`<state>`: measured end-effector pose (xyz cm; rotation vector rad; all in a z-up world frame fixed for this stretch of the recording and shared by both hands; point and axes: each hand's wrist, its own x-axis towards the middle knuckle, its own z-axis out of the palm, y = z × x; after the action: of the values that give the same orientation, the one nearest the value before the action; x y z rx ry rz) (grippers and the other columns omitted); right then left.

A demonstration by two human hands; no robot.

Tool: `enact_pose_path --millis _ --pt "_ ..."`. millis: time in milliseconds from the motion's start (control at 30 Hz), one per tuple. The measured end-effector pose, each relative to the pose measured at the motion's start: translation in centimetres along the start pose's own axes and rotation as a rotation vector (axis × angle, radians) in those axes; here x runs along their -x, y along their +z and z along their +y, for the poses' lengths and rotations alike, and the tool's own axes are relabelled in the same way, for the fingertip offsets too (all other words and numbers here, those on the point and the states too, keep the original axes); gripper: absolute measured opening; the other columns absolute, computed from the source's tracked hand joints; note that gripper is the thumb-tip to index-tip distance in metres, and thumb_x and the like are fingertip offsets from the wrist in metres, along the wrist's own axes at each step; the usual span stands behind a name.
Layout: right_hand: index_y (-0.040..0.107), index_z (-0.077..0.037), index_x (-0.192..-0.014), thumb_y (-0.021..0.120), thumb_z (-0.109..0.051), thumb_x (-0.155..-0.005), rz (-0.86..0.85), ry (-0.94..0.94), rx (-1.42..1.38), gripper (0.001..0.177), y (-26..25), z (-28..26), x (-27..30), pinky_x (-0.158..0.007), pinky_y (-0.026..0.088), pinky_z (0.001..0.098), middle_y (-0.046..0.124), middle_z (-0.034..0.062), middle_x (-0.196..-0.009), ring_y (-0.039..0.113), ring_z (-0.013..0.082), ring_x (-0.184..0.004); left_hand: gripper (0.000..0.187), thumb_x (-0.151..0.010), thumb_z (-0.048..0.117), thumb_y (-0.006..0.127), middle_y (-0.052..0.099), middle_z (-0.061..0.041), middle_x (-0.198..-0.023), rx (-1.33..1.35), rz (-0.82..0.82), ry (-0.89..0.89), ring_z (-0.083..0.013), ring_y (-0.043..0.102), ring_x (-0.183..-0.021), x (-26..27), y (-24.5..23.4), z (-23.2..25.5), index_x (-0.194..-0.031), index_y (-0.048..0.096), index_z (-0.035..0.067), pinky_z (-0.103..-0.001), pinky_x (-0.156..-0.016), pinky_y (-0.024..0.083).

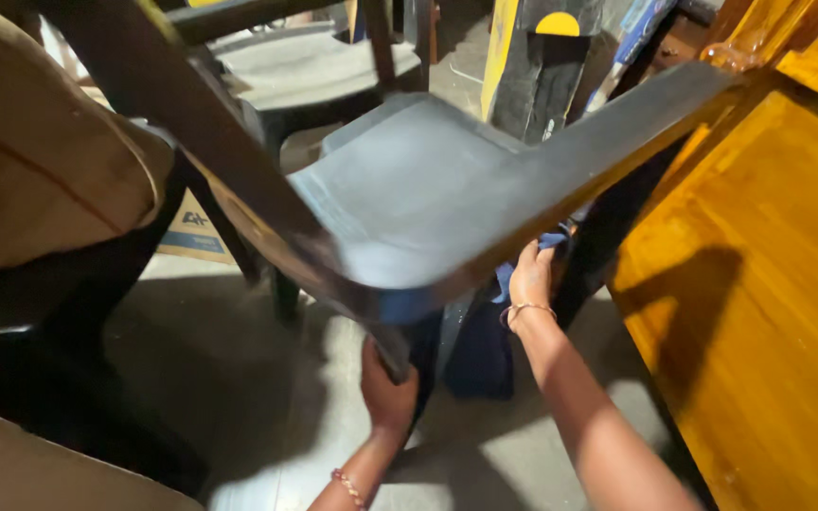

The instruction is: The person wipes a black plastic chair with a blue cloth, cleaning the seat, armrests, legs, and backrest. The person then moves to a second chair with a yellow backrest and wipes its frame and backrest with the same cloth.

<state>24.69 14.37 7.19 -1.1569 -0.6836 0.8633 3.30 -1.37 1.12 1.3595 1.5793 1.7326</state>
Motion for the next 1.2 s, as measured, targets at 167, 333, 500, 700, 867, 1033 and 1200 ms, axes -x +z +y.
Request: enact_pose_path --millis 167,333,500,700,867,1033,1200 --pt "0.060 -0.008 -0.138 0.044 -0.050 -0.104 -0.153 0.068 -0.024 0.056 1.7 0.6 -3.5 -0.093 0.048 0.0339 0.065 0.0045 -0.128 0.059 0.0177 -0.112 0.081 -0.065 0.008 0.082 0.056 -0.027 -0.133 -0.175 0.120 0.072 -0.0441 0.053 -0.125 0.6 2.4 -0.9 -0.138 0.047 -0.004 -0.047 -0.107 0.039" --pt "0.052 -0.014 -0.140 0.041 -0.048 -0.100 -0.282 0.295 -0.188 0.053 0.0 2.2 -1.0 -0.091 0.054 0.0390 0.067 0.0055 -0.129 0.064 0.0231 -0.116 0.082 -0.066 0.008 0.080 0.056 -0.026 -0.134 -0.125 0.238 0.119 -0.0420 0.055 -0.126 2.7 3.3 -3.2 -0.140 0.046 -0.004 -0.046 -0.109 0.040" --pt "0.055 -0.005 -0.140 0.037 -0.046 -0.104 -0.411 0.350 -0.415 0.057 -0.3 3.6 1.0 -0.094 0.055 0.0400 0.067 0.0112 -0.133 0.063 0.0271 -0.119 0.082 -0.068 0.005 0.078 0.050 -0.029 -0.135 -0.067 0.210 0.035 -0.0450 0.052 -0.127 4.2 3.6 -4.2 -0.140 0.042 -0.006 -0.047 -0.110 0.038" --pt "0.056 -0.005 -0.136 0.044 -0.043 -0.103 -0.327 0.284 -0.211 0.051 1.9 -0.3 -0.1 -0.089 0.054 0.0420 0.066 0.0126 -0.124 0.064 0.0284 -0.111 0.086 -0.065 0.003 0.078 0.042 -0.034 -0.132 -0.191 0.175 0.020 -0.0488 0.048 -0.123 2.8 6.3 -1.0 -0.139 0.036 -0.010 -0.051 -0.104 0.039" --pt "0.059 -0.006 -0.130 0.048 -0.041 -0.102 -0.358 0.315 -0.143 0.046 1.9 -0.9 -4.1 -0.085 0.054 0.0414 0.067 0.0109 -0.116 0.064 0.0268 -0.104 0.081 -0.062 0.000 0.076 0.048 -0.030 -0.125 -0.203 0.209 0.106 -0.0492 0.051 -0.117 1.8 8.0 1.7 -0.135 0.043 -0.009 -0.055 -0.103 0.040" --pt "0.062 -0.008 -0.124 0.053 -0.039 -0.100 -0.308 0.252 -0.037 0.040 1.7 -0.8 -10.3 -0.081 0.053 0.0408 0.068 0.0092 -0.108 0.065 0.0252 -0.096 0.082 -0.070 0.024 0.084 0.051 -0.031 -0.131 -0.350 0.156 0.138 -0.0483 0.049 -0.125 0.4 12.8 -1.4 -0.134 0.046 -0.010 -0.054 -0.107 0.039" --pt "0.066 -0.009 -0.118 0.057 -0.037 -0.099 -0.207 0.245 0.203 0.035 -0.6 -0.6 -16.1 -0.076 0.053 0.0401 0.070 0.0076 -0.100 0.066 0.0237 -0.089 0.096 -0.084 0.059 0.077 0.024 -0.041 -0.157 -0.582 -0.176 0.052 -0.0518 0.024 -0.148 -0.4 19.6 -1.5 -0.129 0.044 -0.018 -0.056 -0.119 0.023"
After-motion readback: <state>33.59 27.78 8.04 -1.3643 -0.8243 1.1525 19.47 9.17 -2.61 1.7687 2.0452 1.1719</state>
